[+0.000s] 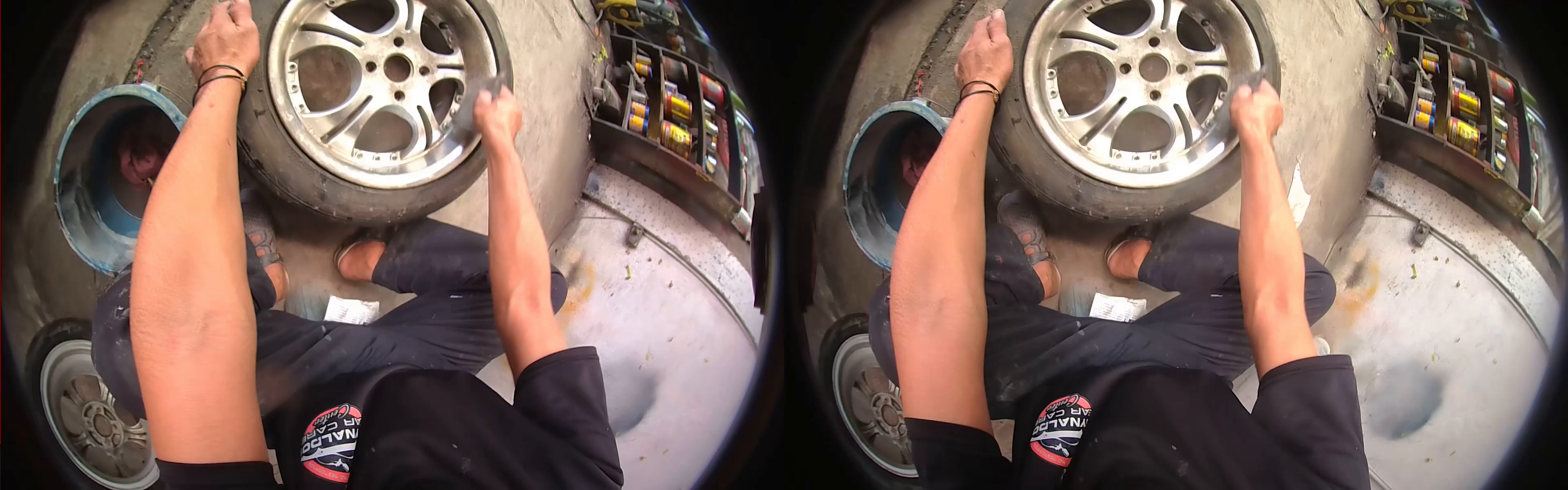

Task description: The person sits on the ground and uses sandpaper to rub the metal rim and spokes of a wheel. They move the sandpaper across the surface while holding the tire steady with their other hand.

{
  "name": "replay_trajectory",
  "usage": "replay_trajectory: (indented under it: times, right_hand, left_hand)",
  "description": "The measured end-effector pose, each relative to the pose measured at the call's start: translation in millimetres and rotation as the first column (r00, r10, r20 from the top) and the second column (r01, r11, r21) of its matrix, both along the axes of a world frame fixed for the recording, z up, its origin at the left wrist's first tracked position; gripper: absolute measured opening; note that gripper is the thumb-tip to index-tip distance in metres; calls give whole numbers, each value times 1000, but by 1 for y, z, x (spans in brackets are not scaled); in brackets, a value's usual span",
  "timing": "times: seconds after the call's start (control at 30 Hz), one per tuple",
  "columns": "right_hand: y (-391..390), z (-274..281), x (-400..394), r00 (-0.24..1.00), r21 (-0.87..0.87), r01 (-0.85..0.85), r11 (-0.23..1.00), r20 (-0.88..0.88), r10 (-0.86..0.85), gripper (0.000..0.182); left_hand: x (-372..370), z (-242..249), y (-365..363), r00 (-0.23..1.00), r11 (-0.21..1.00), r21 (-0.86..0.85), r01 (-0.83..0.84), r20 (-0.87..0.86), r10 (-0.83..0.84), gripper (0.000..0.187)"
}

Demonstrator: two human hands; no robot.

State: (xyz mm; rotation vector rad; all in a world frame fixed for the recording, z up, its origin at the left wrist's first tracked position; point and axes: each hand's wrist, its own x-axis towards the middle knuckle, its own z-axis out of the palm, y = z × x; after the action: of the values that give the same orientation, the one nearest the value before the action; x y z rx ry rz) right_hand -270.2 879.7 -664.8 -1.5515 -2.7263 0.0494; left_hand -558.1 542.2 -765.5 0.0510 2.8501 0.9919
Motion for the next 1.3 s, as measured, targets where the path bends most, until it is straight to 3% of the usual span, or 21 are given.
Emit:
replay_trajectory:
  times: [0.03, 0.1, 0.2, 0.27, 0.3, 0.33, 0.37, 0.43, 0.47, 0.57, 0.83, 0.9, 0.93, 1.0, 1.07, 1.2, 1.27, 1.3]
  right_hand:
    - [-5, -2, 3, 999, 32, -23, 999, -45, 25, 34]
    - [4, -1, -4, 997, -79, -24, 997, -80, 18, 33]
    - [31, 12, -45, 974, 32, -205, 978, -89, 207, 31]
    - [42, 43, -79, 922, -7, -358, 934, -163, 352, 32]
    - [53, 57, -90, 885, -39, -436, 899, -198, 421, 33]
    - [90, 54, -95, 830, -63, -558, 828, -65, 554, 36]
    - [89, 64, -100, 824, -62, -567, 821, -65, 563, 36]
    - [77, 92, -102, 577, -141, -714, 686, 435, 691, 38]
    - [77, 95, -105, 479, -204, -711, 673, 561, 676, 36]
    - [61, 93, -98, 419, -212, -746, 631, 587, 693, 30]
    - [41, 57, -110, 430, -201, -629, 751, 715, 551, 31]
    - [40, 59, -116, 466, -159, -599, 785, 727, 503, 34]
    - [39, 59, -120, 427, -171, -634, 754, 735, 526, 33]
    - [37, 61, -116, 380, -193, -660, 726, 748, 544, 32]
    - [35, 72, -118, 464, -204, -580, 788, 713, 526, 31]
    - [38, 60, -100, 435, -200, -671, 714, 674, 597, 32]
    - [17, 74, -103, 525, -203, -504, 839, 700, 485, 32]
    - [27, 58, -92, 457, -228, -567, 791, 712, 533, 32]
  left_hand:
    - [-1, 3, 0, 1000, 1000, -16, -20, 12, 21, 68]
    - [3, 6, 1, 1000, 999, -26, -19, -25, 19, 67]
    - [1, 5, -2, 1000, 1000, 7, 12, 7, -12, 68]
    - [13, 16, -4, 977, 991, 40, 125, -180, -116, 48]
    - [17, 19, -2, 979, 992, 43, 117, -174, -108, 48]
    - [15, 23, 0, 987, 997, 40, 61, -151, -54, 48]
    - [15, 26, 2, 992, 999, 35, 8, -123, -4, 48]
    - [17, 28, 2, 992, 999, 48, -6, -124, 12, 47]
    - [16, 26, 2, 991, 999, 53, 0, -135, 7, 48]
    - [14, 19, 2, 987, 998, 55, 26, -159, -17, 48]
    - [16, 10, 0, 988, 999, 23, 41, -152, -37, 48]
    - [10, 3, -4, 901, 970, -162, 178, -369, -227, 47]
    - [7, 9, -4, 900, 971, -164, 173, -374, -224, 47]
    - [13, 16, 1, 986, 998, 2, 58, -159, -57, 46]
    - [16, 23, 3, 988, 999, 21, 35, -153, -31, 46]
    - [12, 26, 2, 983, 997, 69, 18, -186, -5, 46]
    - [17, 24, -1, 986, 998, 65, 25, -168, -14, 46]
    - [15, 24, 0, 984, 997, 75, 26, -180, -12, 46]
